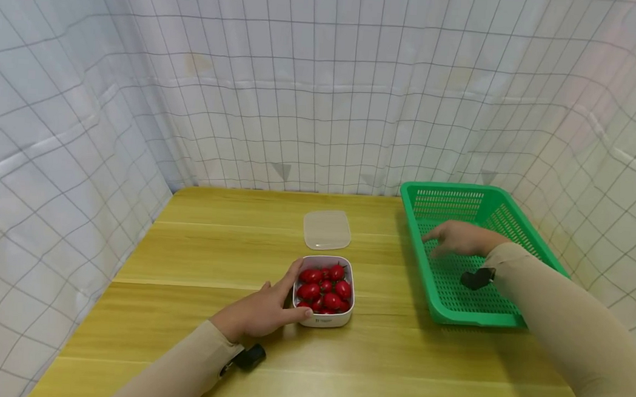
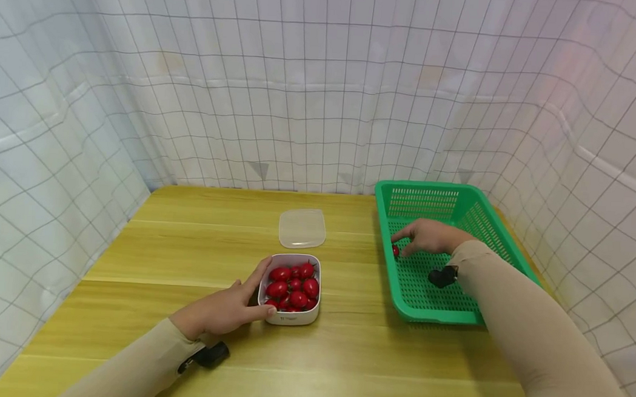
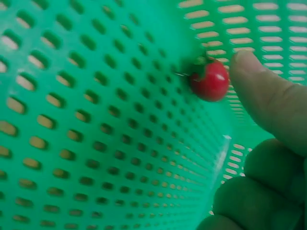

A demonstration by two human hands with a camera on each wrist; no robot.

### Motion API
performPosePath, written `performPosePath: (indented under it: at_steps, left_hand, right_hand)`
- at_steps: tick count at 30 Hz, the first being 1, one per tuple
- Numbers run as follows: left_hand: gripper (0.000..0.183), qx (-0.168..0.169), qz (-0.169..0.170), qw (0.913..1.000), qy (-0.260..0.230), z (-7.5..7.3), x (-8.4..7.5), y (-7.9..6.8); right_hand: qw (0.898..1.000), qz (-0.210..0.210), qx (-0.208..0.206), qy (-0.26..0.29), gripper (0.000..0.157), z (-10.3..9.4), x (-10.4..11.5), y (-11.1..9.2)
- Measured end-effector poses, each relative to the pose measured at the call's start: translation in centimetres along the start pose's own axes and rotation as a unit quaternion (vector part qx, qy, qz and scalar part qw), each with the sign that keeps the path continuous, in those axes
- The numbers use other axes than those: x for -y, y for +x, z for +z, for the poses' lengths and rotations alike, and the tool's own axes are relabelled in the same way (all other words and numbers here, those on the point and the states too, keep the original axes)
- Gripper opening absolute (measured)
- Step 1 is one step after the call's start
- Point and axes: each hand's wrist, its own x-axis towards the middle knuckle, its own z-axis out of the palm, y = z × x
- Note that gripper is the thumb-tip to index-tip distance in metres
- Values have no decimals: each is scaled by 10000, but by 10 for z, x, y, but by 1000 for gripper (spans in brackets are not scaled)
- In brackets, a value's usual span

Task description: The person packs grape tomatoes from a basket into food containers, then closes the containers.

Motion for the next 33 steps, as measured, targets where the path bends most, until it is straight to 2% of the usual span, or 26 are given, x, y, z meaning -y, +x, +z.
performPosePath:
  at_steps: [11, 18, 25, 33]
  left_hand:
    - [106, 1, 12, 10000, -42, -1, -1, 0]
    - [105, -9, 18, 10000, -55, 0, -1, 0]
    - [106, 5, 33, 10000, -59, -1, -1, 0]
    - [106, -11, 18, 10000, -26, -1, -1, 0]
  right_hand:
    - [9999, 37, 18, -149, 52, 8, 4, 2]
    - [9996, 34, 52, -290, 41, 11, 0, 5]
    - [9990, 54, -9, -443, 22, 12, -10, 6]
    - [9992, 267, -13, -306, 31, 12, -13, 5]
